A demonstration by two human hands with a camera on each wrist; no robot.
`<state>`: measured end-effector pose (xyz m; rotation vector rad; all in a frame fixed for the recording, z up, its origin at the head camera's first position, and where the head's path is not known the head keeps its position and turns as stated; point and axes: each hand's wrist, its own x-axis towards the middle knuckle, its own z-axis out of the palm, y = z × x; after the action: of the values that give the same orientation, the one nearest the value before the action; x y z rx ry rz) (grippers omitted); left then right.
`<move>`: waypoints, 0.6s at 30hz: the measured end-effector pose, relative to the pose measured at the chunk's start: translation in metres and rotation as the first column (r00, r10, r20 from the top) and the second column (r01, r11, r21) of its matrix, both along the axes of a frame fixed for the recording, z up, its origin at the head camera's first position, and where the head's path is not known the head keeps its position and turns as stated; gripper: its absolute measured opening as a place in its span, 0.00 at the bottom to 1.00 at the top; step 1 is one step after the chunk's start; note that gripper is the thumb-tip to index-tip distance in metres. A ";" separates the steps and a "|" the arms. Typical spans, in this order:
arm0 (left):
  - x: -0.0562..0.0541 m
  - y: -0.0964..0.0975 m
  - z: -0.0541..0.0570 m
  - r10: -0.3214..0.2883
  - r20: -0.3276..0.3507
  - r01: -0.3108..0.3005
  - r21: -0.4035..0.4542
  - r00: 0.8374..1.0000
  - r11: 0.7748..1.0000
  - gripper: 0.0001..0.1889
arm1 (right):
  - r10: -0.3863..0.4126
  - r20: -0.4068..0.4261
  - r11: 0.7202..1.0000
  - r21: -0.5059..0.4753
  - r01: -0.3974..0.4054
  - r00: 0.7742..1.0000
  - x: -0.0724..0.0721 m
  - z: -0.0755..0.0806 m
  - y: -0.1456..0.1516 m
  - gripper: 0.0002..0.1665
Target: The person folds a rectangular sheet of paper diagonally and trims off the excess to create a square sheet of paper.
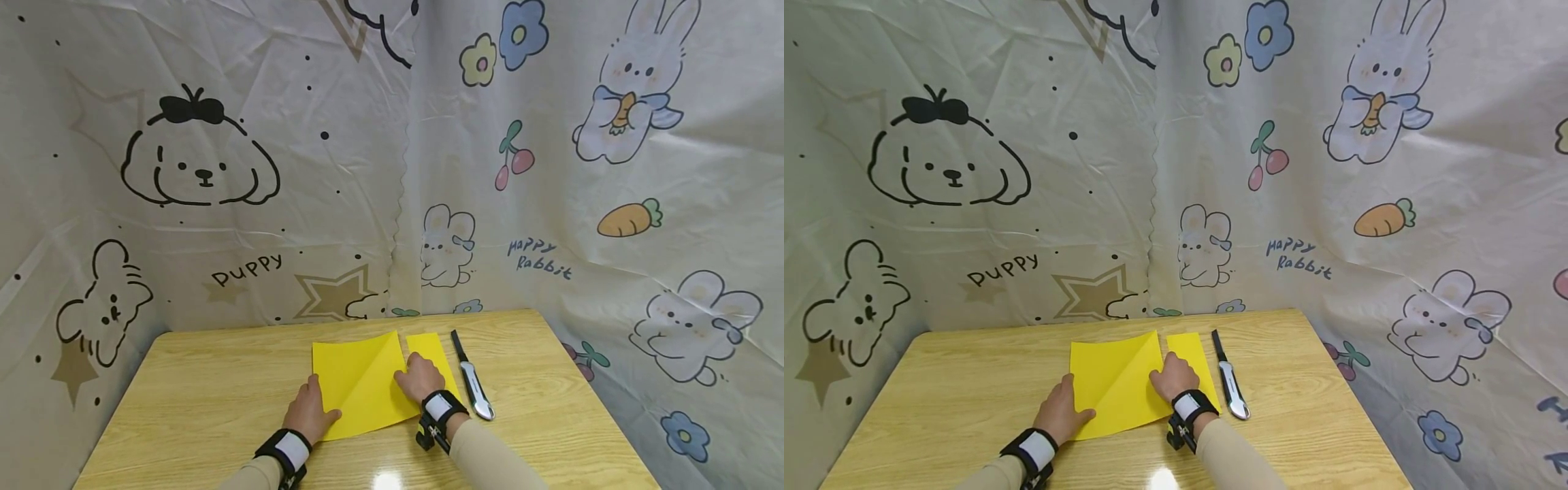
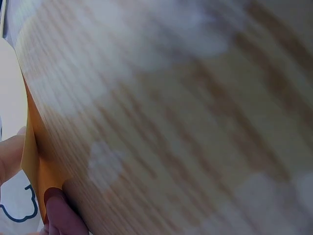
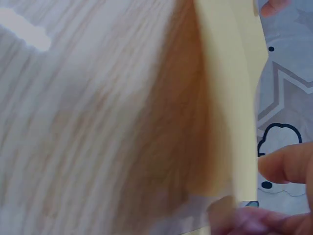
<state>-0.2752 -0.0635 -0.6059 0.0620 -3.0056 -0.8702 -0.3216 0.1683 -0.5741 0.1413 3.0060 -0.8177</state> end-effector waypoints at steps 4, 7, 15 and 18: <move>0.001 0.000 0.002 -0.012 0.018 0.012 -0.015 1.000 1.000 0.42 | 0.075 -0.048 0.996 0.051 -0.073 0.996 0.000 -0.002 -0.003 0.21; 0.000 -0.001 0.003 -0.012 0.037 0.013 -0.023 0.999 1.000 0.41 | 0.233 -0.123 0.969 0.110 -0.221 0.965 0.001 -0.005 -0.011 0.23; -0.002 0.001 0.004 -0.006 0.068 0.009 -0.036 0.998 0.999 0.41 | 0.668 -0.053 0.691 0.415 -0.592 0.742 0.013 -0.012 -0.038 0.27; -0.001 0.001 0.003 -0.010 0.067 0.012 -0.037 0.998 0.999 0.41 | 0.671 0.005 0.667 0.432 -0.606 0.742 0.016 -0.016 -0.045 0.27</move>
<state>-0.2767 -0.0625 -0.6029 0.0761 -3.0858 -0.8290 -0.3052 0.1236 -0.5904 -0.9783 2.9442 -0.1178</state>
